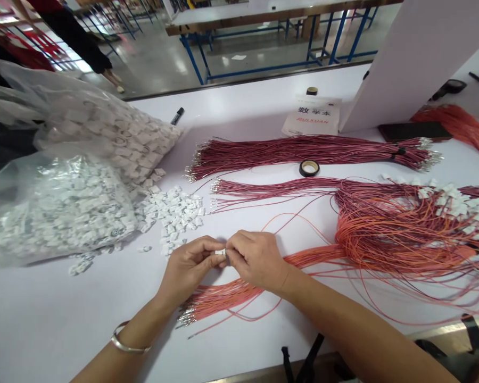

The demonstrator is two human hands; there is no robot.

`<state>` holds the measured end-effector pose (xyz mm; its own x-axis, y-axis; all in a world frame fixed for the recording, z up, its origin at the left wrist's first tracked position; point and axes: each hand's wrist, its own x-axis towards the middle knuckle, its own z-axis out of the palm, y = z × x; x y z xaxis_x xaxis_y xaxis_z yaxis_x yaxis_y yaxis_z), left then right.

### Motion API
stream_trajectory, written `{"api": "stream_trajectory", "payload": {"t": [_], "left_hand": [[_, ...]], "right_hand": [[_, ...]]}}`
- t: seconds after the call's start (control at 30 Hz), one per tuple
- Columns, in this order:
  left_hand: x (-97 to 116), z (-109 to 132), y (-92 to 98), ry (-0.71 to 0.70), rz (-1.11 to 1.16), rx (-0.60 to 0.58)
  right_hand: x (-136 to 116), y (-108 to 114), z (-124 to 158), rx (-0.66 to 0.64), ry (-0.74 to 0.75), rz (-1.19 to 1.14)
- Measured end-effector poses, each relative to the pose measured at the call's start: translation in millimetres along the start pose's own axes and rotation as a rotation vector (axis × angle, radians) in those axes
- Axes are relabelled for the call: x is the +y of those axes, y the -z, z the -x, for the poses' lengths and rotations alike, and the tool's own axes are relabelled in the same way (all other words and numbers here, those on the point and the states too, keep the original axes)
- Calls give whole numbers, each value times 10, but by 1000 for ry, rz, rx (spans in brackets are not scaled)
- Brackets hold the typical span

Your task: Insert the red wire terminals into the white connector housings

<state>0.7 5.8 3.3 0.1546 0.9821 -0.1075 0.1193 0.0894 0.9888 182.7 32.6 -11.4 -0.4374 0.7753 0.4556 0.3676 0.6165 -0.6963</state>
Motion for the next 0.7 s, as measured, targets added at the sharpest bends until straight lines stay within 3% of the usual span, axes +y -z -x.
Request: {"api": "stream_trajectory", "payload": {"t": [0.23, 0.7], "left_hand": [[-16, -3, 6, 50, -21, 41], [-27, 6, 3, -31, -59, -5]], "right_hand": [[-1, 45, 0, -5, -69, -54], [37, -4, 7, -36, 14, -64]]}}
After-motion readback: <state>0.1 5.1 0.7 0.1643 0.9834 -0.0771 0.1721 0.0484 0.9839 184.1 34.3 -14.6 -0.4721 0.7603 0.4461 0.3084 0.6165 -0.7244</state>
